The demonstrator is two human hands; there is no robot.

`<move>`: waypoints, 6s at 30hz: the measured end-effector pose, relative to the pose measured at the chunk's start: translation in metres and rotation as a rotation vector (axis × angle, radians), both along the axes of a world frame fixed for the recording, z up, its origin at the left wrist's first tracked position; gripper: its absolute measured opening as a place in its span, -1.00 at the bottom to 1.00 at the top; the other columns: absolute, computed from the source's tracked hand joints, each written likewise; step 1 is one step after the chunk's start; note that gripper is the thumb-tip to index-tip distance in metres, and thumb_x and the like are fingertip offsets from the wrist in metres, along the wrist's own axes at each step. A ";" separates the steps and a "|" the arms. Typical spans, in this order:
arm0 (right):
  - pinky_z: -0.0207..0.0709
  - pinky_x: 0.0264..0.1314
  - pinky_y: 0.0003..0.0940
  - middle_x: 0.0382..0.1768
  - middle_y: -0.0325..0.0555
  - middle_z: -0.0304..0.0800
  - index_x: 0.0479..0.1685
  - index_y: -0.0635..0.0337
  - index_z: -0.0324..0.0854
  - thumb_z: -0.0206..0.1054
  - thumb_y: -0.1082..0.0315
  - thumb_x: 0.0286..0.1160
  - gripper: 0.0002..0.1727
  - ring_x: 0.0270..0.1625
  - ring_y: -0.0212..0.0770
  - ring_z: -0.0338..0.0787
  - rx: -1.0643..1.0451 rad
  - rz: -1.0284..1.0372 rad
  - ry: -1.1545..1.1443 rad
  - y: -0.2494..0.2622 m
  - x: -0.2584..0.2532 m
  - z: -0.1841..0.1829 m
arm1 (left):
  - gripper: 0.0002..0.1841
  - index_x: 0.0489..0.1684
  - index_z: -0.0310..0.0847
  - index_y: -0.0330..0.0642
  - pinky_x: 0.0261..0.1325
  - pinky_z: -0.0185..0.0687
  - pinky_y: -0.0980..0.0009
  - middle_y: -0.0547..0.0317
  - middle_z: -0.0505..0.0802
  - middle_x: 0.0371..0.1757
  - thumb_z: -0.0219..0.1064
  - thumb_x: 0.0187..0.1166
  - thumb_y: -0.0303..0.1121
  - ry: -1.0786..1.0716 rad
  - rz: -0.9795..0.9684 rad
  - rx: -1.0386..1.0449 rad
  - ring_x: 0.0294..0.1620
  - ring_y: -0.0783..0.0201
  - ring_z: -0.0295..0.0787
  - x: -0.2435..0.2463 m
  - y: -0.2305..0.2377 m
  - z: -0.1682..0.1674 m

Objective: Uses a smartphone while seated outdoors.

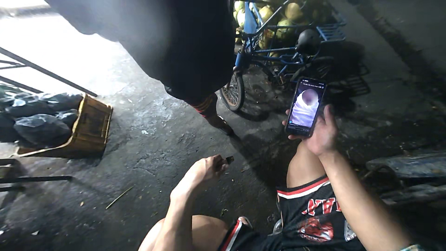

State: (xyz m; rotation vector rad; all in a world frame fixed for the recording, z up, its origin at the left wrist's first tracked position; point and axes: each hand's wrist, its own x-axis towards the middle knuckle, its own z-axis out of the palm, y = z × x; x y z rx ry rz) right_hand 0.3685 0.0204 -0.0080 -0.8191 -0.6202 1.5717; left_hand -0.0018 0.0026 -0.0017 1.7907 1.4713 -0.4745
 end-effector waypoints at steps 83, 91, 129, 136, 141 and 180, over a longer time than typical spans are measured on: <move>0.81 -0.32 0.14 0.41 0.24 0.67 0.63 -0.08 0.31 -0.54 -0.50 0.62 -0.07 0.16 0.35 0.84 -0.002 -0.018 0.052 0.000 0.000 0.000 | -0.59 0.13 0.67 -0.08 0.08 0.64 -0.19 -0.04 0.83 -0.11 0.18 0.77 0.07 -0.036 0.005 -0.022 -0.02 -0.06 0.81 -0.002 -0.002 0.001; 0.80 -0.29 0.18 0.35 0.28 0.70 0.61 -0.06 0.33 -0.54 -0.51 0.61 -0.05 0.16 0.35 0.83 -0.052 -0.047 0.061 0.001 0.000 0.001 | -0.58 0.18 0.66 -0.07 0.13 0.64 -0.20 -0.06 0.84 -0.06 0.18 0.76 0.08 -0.014 0.003 -0.030 0.03 -0.07 0.81 0.000 -0.001 0.002; 0.80 -0.31 0.16 0.34 0.29 0.70 0.62 -0.06 0.33 -0.47 -0.53 0.59 -0.06 0.13 0.35 0.84 -0.022 -0.034 0.083 0.000 0.000 0.000 | -0.57 0.14 0.67 -0.07 0.12 0.63 -0.21 -0.05 0.83 -0.09 0.17 0.76 0.09 -0.011 0.001 -0.020 0.01 -0.07 0.80 -0.002 -0.002 0.000; 0.79 -0.27 0.22 0.36 0.29 0.69 0.63 -0.08 0.33 -0.52 -0.53 0.59 -0.04 0.16 0.36 0.82 -0.036 -0.032 0.082 0.001 0.002 0.000 | -0.56 0.19 0.66 -0.09 0.16 0.62 -0.22 -0.09 0.84 -0.04 0.17 0.77 0.09 -0.004 0.000 -0.025 0.05 -0.09 0.81 -0.001 -0.001 0.001; 0.79 -0.28 0.22 0.36 0.30 0.68 0.64 -0.08 0.32 -0.46 -0.54 0.59 -0.06 0.16 0.38 0.82 -0.031 -0.036 0.083 0.001 0.002 -0.001 | -0.58 0.16 0.67 -0.06 0.14 0.63 -0.20 -0.04 0.84 -0.07 0.17 0.77 0.08 -0.011 0.000 -0.018 0.03 -0.06 0.80 -0.003 -0.002 0.000; 0.82 -0.29 0.09 0.33 0.32 0.70 0.44 0.15 0.38 -0.01 0.35 0.48 -0.51 0.07 0.31 0.87 -0.047 -0.061 -0.049 -0.001 -0.002 -0.001 | -0.59 0.15 0.68 -0.08 0.15 0.62 -0.20 -0.06 0.84 -0.06 0.17 0.77 0.06 -0.036 -0.011 -0.023 0.03 -0.06 0.80 -0.001 -0.001 0.004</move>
